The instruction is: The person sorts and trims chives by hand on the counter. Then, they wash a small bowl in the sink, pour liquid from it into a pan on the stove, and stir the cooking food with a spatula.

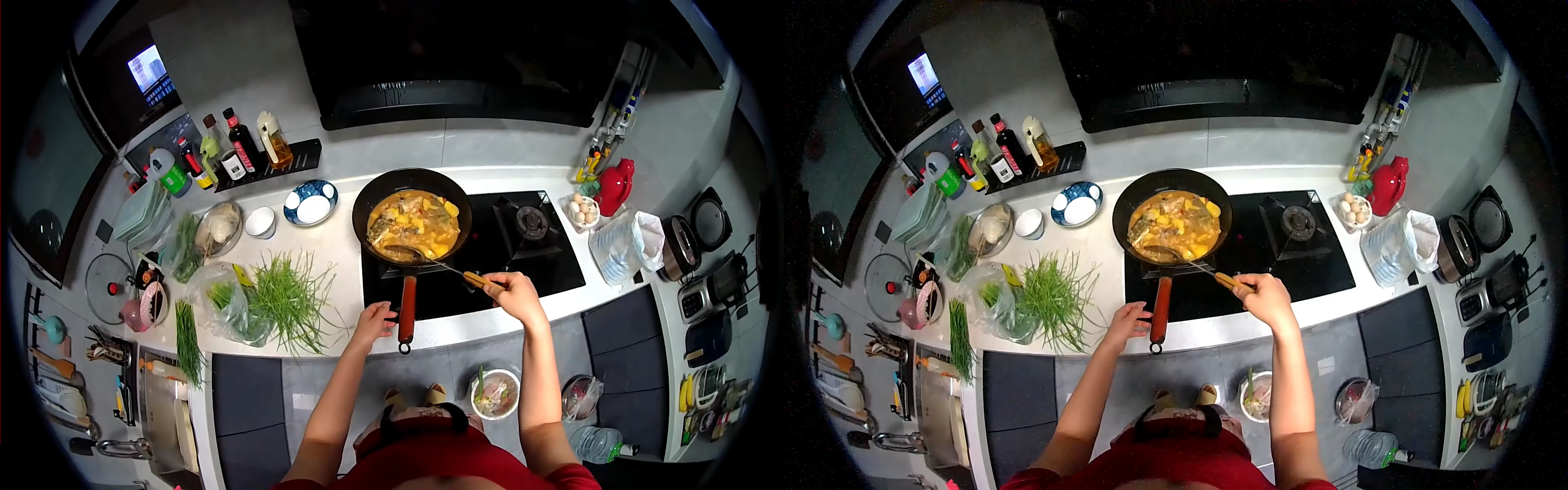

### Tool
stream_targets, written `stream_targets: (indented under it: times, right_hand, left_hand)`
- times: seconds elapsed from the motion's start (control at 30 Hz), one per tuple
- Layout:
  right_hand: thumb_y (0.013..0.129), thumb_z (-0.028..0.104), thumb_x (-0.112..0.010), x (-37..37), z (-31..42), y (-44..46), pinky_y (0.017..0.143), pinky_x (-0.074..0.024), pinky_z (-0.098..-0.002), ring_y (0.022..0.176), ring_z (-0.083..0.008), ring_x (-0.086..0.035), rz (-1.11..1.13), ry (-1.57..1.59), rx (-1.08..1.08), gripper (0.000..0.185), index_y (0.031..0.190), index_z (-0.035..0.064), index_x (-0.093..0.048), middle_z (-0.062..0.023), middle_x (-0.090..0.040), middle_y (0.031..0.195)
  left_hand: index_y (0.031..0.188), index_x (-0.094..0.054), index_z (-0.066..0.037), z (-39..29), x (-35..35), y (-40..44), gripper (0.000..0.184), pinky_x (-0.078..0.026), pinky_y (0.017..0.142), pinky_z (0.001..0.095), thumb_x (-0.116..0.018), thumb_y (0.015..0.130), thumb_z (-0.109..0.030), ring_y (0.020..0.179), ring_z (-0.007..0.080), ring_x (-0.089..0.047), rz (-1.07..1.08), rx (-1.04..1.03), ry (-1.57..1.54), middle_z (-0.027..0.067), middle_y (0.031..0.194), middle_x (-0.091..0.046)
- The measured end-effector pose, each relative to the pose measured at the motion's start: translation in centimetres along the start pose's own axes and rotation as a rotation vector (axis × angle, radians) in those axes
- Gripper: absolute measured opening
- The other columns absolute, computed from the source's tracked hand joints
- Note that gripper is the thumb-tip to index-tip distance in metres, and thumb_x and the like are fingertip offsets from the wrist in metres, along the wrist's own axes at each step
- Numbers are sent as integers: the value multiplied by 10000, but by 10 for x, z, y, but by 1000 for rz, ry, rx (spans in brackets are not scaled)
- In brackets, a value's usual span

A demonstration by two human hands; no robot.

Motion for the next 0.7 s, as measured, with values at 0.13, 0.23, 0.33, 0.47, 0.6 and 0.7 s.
stream_targets:
  times: [0.13, 0.23, 0.33, 0.47, 0.6, 0.7]
  right_hand:
    - [766, 132, -597, -8, -16, 7, 492, -422, -232, 481, -100, -542, -4, 252, -47, 235, 959, 2, -627, -53, -591, 589]
    - [784, 114, -582, -2, -13, 4, 483, -407, -219, 474, -86, -521, 72, 382, -166, 218, 953, -18, -621, -41, -588, 600]
    - [789, 109, -575, -11, -19, 8, 482, -399, -214, 488, -85, -532, 25, 475, -97, 213, 946, -28, -617, -42, -580, 584]
    - [788, 101, -573, -10, -21, 9, 504, -396, -206, 509, -84, -541, -14, 364, -96, 206, 933, -39, -616, -32, -574, 586]
    - [788, 93, -570, 7, -15, -6, 513, -391, -205, 513, -85, -544, 1, 373, -150, 204, 928, -50, -613, -29, -572, 596]
    - [796, 85, -562, 15, -12, -14, 504, -385, -207, 511, -88, -540, 26, 424, -177, 203, 924, -67, -604, -34, -576, 626]
  left_hand:
    - [1173, -445, -63, 4, 5, 0, 375, -489, 601, 267, -450, 889, -308, 740, 126, -551, -4, -11, 8, 65, 973, -576]
    - [1178, -445, -65, 7, 6, 0, 371, -490, 603, 267, -443, 892, -302, 734, 123, -546, -5, -12, 4, 60, 971, -574]
    - [1153, -461, -61, 0, -3, -6, 372, -487, 598, 266, -446, 888, -321, 699, 121, -546, -2, -28, -9, 54, 936, -574]
    - [1081, -498, -43, -7, -26, -5, 358, -473, 585, 246, -462, 880, -337, 680, 104, -557, 30, -53, -24, 40, 850, -575]
    - [1069, -503, -17, -3, -37, 4, 346, -461, 573, 243, -493, 874, -303, 659, 104, -557, 65, -175, 86, 41, 811, -570]
    - [995, -520, -4, -2, -46, 8, 280, -465, 518, 257, -532, 854, -246, 586, 129, -580, 34, -200, 5, 41, 744, -564]
Point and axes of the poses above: each hand's wrist, its own y-axis towards the middle knuckle, its own x-axis out of the back of the hand, z = x × y, the point moved 2 cm from there along y, towards the middle knuckle
